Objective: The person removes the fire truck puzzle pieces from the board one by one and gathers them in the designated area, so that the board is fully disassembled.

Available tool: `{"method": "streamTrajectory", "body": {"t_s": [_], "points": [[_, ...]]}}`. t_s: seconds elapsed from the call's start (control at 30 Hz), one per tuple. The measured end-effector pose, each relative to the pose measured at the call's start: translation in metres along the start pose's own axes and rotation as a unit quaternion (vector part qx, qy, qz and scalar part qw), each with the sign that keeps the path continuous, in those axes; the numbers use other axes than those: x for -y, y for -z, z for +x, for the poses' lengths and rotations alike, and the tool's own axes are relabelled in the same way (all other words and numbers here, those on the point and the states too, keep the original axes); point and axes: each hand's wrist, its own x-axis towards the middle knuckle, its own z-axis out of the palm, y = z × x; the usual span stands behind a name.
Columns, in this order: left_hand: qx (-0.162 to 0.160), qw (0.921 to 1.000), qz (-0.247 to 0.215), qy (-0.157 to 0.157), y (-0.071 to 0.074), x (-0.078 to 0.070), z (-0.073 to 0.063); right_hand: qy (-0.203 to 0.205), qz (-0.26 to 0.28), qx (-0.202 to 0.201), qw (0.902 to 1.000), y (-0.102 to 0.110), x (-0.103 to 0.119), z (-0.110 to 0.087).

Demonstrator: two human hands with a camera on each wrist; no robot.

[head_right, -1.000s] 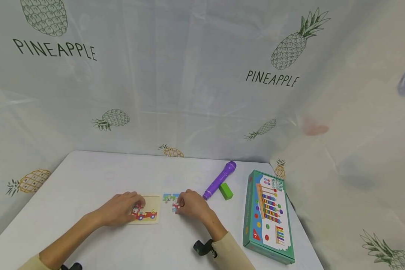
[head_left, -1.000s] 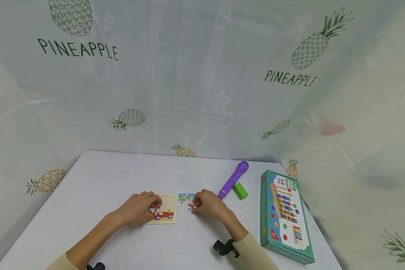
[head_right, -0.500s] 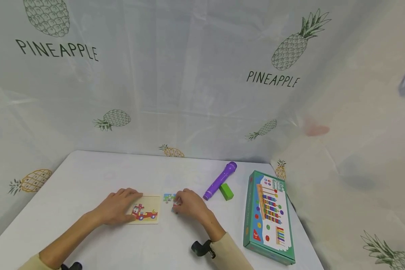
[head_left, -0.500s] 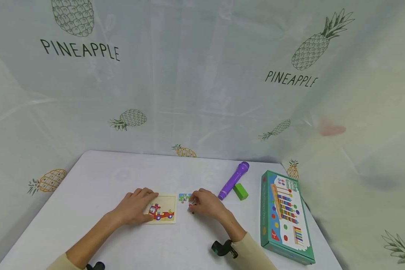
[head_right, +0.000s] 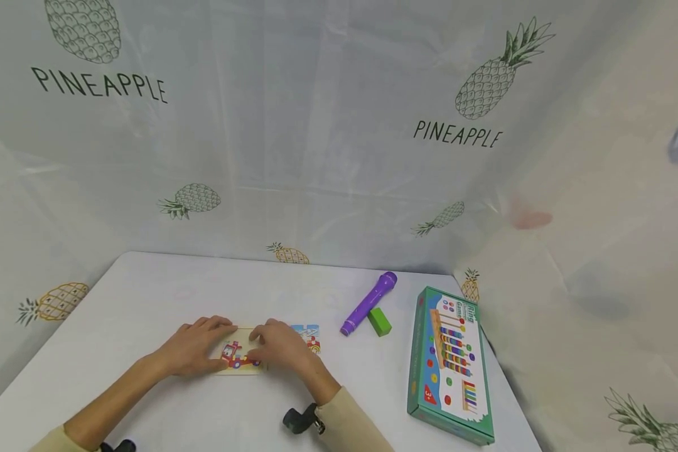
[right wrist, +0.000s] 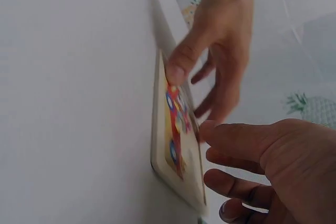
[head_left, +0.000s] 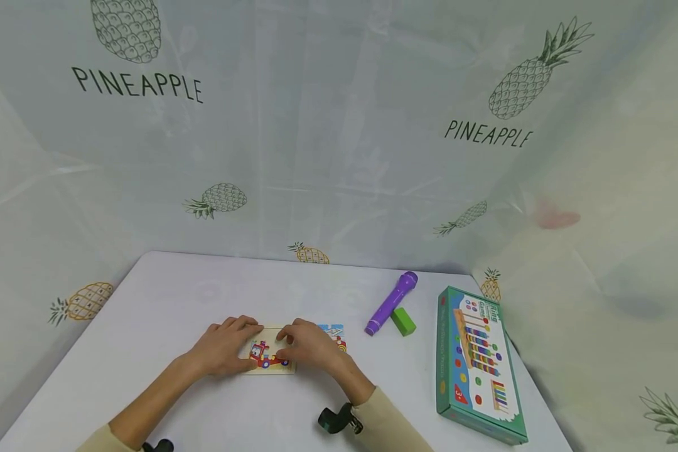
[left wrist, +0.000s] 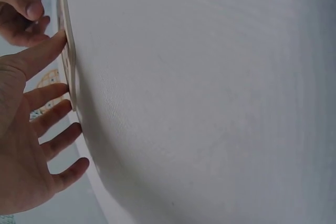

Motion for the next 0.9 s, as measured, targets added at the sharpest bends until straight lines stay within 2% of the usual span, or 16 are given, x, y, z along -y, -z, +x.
{"method": "streamTrajectory", "body": {"t_s": [0.13,0.33,0.9], "points": [[0.0,1.0,0.0,0.0,0.001,0.001,0.0,0.027,-0.042,0.008,0.9987,-0.012,0.01,0.009],[-0.006,1.0,0.001,-0.007,0.002,0.0,-0.001,0.057,-0.091,-0.005,0.9942,-0.022,0.018,0.014],[0.004,0.9999,0.01,-0.004,0.005,-0.002,0.0,0.042,-0.068,-0.015,0.9966,-0.023,0.021,0.016]]}}
